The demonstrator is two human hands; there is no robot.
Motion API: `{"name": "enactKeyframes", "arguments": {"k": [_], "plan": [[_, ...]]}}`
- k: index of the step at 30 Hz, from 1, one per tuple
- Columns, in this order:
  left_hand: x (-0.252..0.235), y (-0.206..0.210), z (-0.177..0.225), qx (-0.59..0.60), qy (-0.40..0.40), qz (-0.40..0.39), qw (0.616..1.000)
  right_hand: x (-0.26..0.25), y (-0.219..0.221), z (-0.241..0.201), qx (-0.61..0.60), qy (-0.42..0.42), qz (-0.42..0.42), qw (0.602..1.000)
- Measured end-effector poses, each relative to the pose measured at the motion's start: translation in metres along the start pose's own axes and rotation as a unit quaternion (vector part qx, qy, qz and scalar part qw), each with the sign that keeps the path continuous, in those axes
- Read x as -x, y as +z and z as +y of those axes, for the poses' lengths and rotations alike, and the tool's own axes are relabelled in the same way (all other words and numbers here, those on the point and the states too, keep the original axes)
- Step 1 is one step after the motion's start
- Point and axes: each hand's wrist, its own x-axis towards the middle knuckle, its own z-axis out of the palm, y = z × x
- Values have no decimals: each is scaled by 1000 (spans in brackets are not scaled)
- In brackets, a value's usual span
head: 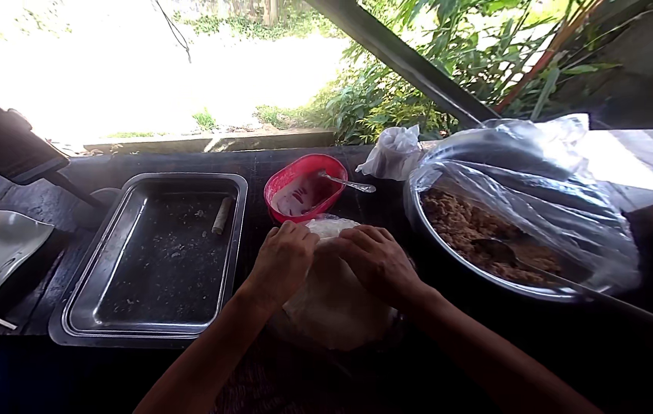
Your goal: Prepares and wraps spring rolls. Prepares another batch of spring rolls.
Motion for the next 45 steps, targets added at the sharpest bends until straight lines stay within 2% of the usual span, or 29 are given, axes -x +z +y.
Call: {"name": "enactKeyframes", "arguments": {"k": [3, 6, 8, 10, 16, 18, 20, 25, 28, 30, 34, 37, 39, 41, 43, 45], "plan": [[-10, -2, -6, 52, -23, -29, 998, -6, 0, 5, -39, 16, -3, 999], [-19, -16, -14, 176, -77, -68, 979, -12, -3, 5, -83, 36, 5, 996], [-21, -28, -19, 276, -142, -89, 946, -16, -5, 1, -101, 41, 16, 994], [-19, -32, -25, 353, -195, -76, 912, -20, -5, -5, -107, 40, 29, 993], [-7, -36, -19, 488, -272, -16, 829, -30, 3, -14, -83, 13, 62, 995], [-3, -38, -15, 521, -270, 1, 810, -32, 6, -15, -92, 11, 81, 992], [3, -35, -14, 565, -244, 22, 788, -32, 6, -18, -151, 38, 87, 984], [11, -20, -5, 645, -202, 93, 731, -35, 4, -26, -374, 110, 83, 917], [13, -14, 1, 661, -192, 125, 714, -34, 4, -29, -425, 129, 76, 893], [14, -10, 3, 652, -187, 137, 722, -32, 5, -28, -415, 122, 71, 899], [21, -12, -3, 626, -191, 97, 750, -30, -8, -16, -275, 84, 48, 957], [29, -16, -10, 548, -192, 36, 813, -30, -24, -4, -196, 55, -17, 979], [35, -11, -8, 436, -164, 44, 884, -31, -29, 2, -184, 35, -81, 979], [40, -1, -4, 322, -117, 83, 936, -33, -31, 6, -184, 18, -146, 972], [41, 11, -3, 237, -59, 138, 960, -41, -34, 12, -197, 4, -201, 960], [40, 16, -2, 186, -24, 167, 968, -57, -41, 22, -225, 7, -256, 940]]}}
